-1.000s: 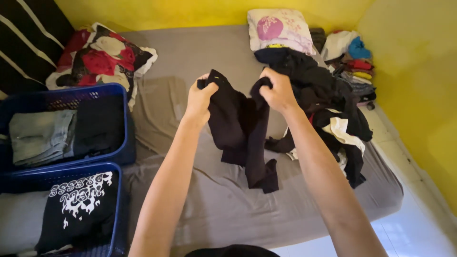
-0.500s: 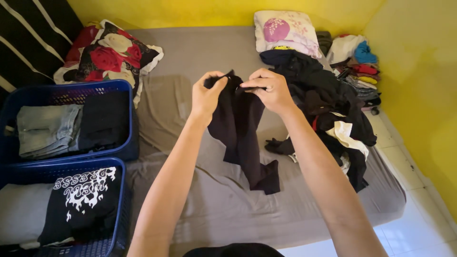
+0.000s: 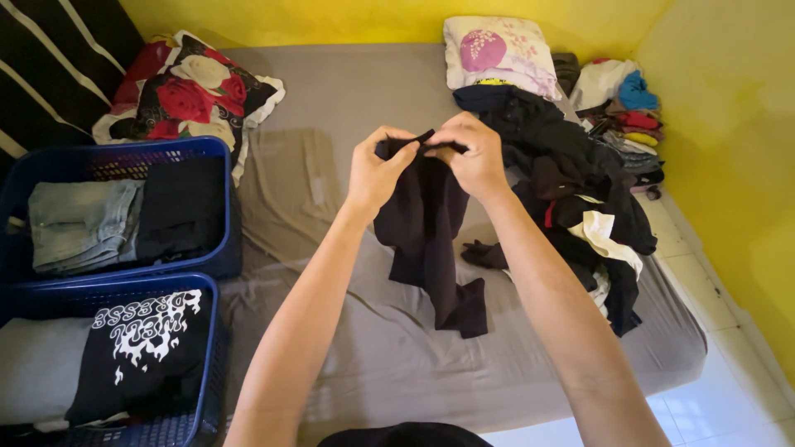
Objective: Folding various items of laundry on a bed and placing them into baskets.
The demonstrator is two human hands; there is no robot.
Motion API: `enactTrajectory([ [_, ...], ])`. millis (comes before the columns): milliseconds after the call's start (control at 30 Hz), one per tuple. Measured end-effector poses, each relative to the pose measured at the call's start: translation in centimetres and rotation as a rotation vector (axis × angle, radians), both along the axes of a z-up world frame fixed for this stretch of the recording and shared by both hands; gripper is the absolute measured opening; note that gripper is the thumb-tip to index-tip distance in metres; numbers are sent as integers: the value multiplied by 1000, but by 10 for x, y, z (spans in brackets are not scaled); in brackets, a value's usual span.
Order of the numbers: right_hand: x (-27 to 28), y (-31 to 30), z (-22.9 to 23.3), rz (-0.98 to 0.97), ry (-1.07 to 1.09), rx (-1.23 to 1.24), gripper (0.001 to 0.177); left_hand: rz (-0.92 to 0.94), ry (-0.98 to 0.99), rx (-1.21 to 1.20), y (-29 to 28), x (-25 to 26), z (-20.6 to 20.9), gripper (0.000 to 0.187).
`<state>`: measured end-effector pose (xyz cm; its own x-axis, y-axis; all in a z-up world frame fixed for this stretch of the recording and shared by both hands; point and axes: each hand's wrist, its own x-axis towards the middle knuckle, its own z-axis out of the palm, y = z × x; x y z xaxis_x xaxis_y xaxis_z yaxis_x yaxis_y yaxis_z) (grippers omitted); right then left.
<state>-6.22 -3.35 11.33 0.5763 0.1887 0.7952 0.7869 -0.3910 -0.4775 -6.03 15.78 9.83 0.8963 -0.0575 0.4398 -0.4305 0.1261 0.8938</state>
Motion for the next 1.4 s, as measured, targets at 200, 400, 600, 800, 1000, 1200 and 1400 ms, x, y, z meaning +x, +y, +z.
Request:
enactTrajectory([
  [200, 12, -13, -6, -105, 39, 84, 27, 46, -63, 69, 10, 1, 2, 9],
  [400, 9, -11, -14, 126, 158, 58, 27, 104, 24, -35, -2, 9, -7, 10],
  [600, 14, -2, -15, -55, 98, 66, 26, 70, -11, 66, -1, 8, -12, 10],
  [800, 20, -14, -28, 20, 140, 78, 25, 79, 0, 52, 7, 10, -20, 10],
  [1000, 17, -1, -24, 108, 128, 53, 27, 66, -39, 37, 2, 9, -19, 10],
  [1200, 20, -5, -29, 9, 113, 30, 27, 36, -44, 172, 11, 9, -16, 12],
  [1400, 19, -10, -27, 14, 114, -34, 30, -10, -52, 239, 19, 7, -15, 12],
])
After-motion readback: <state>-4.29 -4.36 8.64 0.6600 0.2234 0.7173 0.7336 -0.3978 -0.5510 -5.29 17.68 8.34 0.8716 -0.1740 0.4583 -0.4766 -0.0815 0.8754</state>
